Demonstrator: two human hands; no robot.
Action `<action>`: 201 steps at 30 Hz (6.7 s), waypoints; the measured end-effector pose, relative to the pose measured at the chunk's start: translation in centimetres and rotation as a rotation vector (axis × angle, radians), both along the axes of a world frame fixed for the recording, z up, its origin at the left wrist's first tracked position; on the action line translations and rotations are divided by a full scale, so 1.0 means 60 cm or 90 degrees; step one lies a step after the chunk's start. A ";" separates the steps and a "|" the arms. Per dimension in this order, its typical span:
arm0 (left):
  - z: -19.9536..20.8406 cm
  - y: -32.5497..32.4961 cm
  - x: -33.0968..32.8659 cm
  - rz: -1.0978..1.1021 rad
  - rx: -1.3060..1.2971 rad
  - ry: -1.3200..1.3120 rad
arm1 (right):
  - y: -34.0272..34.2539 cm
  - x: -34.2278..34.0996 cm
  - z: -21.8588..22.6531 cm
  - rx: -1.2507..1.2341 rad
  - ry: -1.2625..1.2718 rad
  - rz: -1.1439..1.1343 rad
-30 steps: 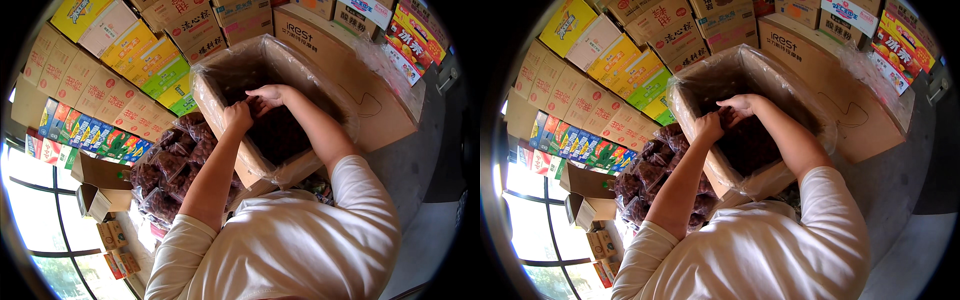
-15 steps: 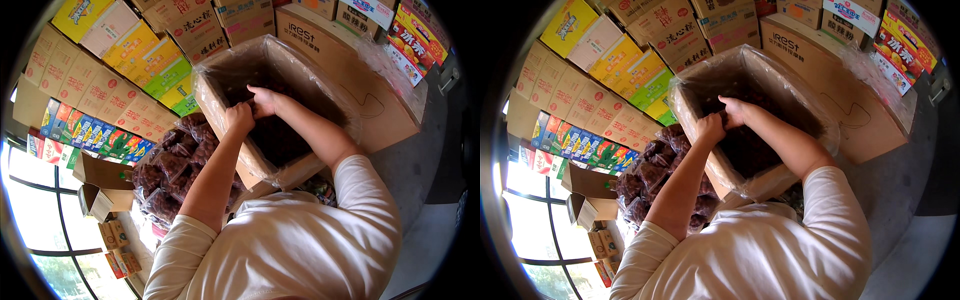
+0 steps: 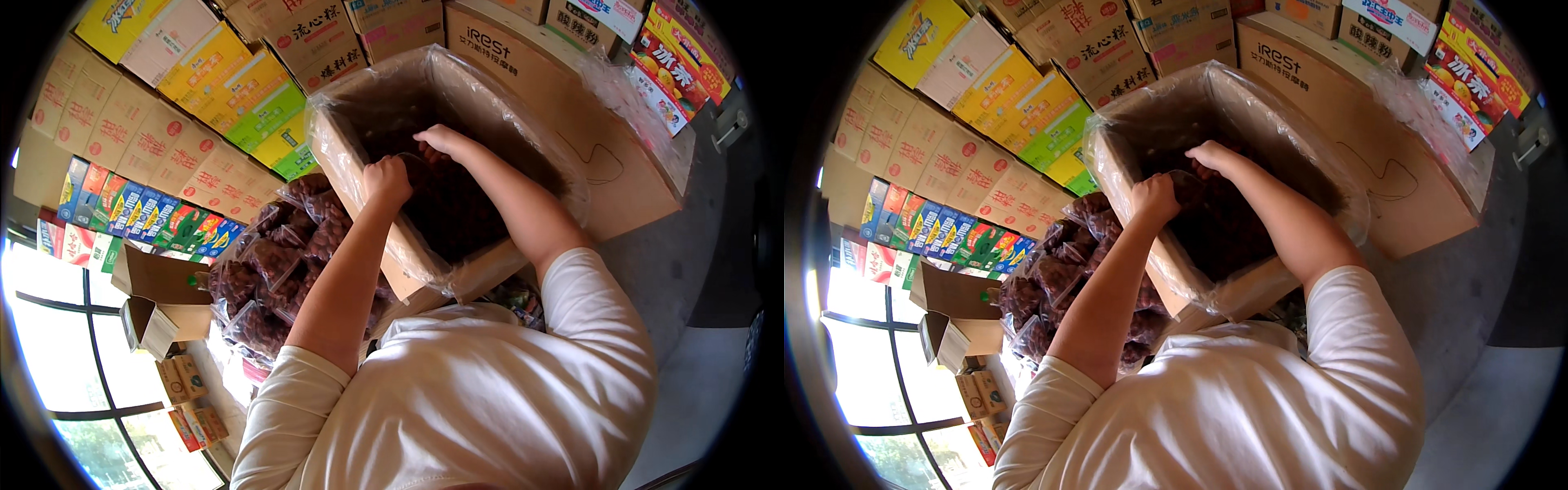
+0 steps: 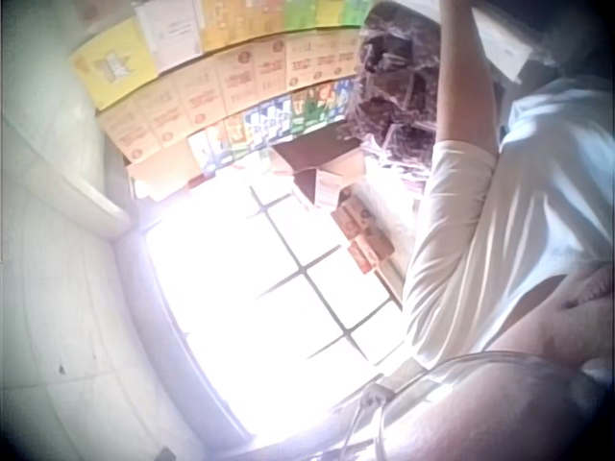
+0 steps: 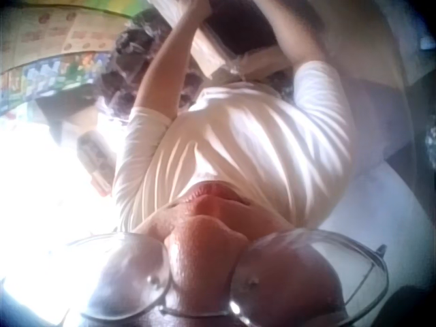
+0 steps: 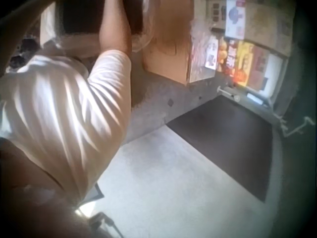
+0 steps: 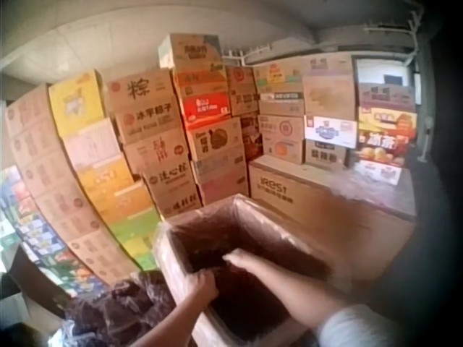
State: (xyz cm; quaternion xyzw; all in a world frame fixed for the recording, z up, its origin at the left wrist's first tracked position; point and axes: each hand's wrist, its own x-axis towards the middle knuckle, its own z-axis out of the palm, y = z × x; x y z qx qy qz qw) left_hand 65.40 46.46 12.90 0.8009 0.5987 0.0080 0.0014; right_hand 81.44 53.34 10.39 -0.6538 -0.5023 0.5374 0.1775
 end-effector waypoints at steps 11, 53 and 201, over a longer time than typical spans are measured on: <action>0.013 -0.006 0.005 0.012 -0.050 -0.011 | -0.002 0.025 -0.324 0.135 -0.249 0.629; 0.018 -0.010 0.010 -0.005 -0.043 -0.037 | -0.131 -0.038 -0.160 -0.387 -0.271 0.500; 0.003 -0.002 0.003 0.021 0.020 -0.121 | -0.122 -0.066 -0.213 -0.654 -0.186 0.684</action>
